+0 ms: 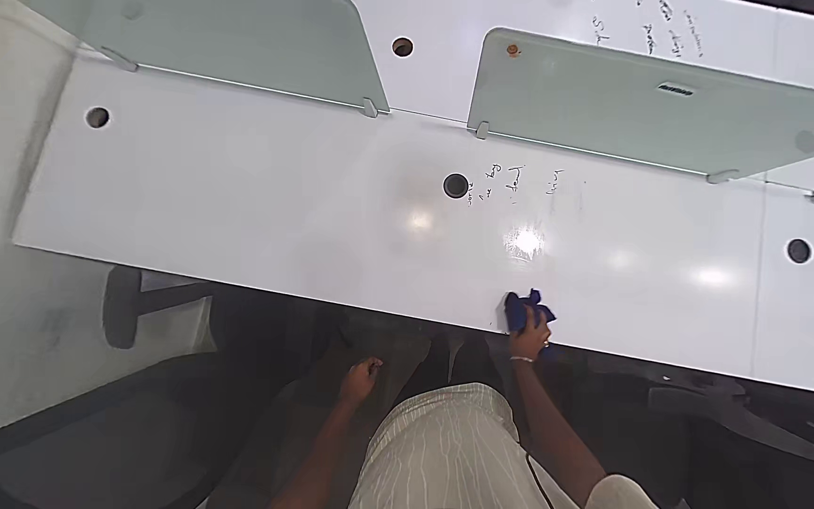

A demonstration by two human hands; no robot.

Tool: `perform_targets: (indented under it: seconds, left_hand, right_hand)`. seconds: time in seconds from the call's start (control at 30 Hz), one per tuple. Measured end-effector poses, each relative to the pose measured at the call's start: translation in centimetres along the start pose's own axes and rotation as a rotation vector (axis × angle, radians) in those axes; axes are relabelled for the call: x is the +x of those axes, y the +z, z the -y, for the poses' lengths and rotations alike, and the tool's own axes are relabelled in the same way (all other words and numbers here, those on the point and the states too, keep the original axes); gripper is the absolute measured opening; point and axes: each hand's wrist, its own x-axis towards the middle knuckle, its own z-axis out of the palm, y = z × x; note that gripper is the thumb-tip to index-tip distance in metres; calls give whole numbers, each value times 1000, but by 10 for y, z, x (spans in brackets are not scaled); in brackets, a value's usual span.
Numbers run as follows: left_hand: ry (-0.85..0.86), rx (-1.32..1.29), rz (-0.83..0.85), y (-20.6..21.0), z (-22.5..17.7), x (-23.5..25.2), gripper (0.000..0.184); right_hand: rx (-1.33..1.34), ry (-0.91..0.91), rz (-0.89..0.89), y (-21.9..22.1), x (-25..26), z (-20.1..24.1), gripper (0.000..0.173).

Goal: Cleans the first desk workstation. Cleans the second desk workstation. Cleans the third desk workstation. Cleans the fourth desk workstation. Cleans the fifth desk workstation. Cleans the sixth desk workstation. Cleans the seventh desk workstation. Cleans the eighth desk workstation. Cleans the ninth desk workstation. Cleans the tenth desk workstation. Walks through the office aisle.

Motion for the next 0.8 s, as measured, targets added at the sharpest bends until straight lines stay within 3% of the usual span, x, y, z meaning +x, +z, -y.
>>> perform_targets:
  seconds: [0.1,0.17,0.2,0.3,0.37,0.4,0.47,0.57,0.63,0.7,0.8]
  left_hand:
    - [44,52,36,-4,-3,8,29]
    - [86,93,73,-6,-15,15,30]
    - [102,112,85,-9,-21,18,30]
    - [169,93,48,-18,-47,23,31]
    - [202,30,-5,-23,-60,21,30]
    - [212,-5,-26,-24,-65,20,29]
    - [254,-68,-67,-24,-76,19,28]
    - [378,-69,-173,-16,-96,23,33]
    - [473,-12,-319,-14,-115,27,39]
    - [527,20,-435,-18,-140,34,39]
    - [543,14,-512,-20,-170,43,38]
  right_hand:
    - [63,-310,217,13,-47,24,54]
    - [4,-462,327,3,-25,23,57]
    - [-17,-437,353,-9,-7,17,57]
    - [-93,-51,124,-32,56,-19,51]
    - [-110,296,-44,-33,89,-23,54]
    - [-110,370,-81,-28,94,-15,57]
    - [-78,243,-6,-19,69,13,61]
    - [-11,-327,298,1,-3,42,55]
    - [0,-709,416,13,-13,37,57]
    - [2,-726,468,-1,23,35,56]
    - [-76,-382,312,-22,125,36,55]
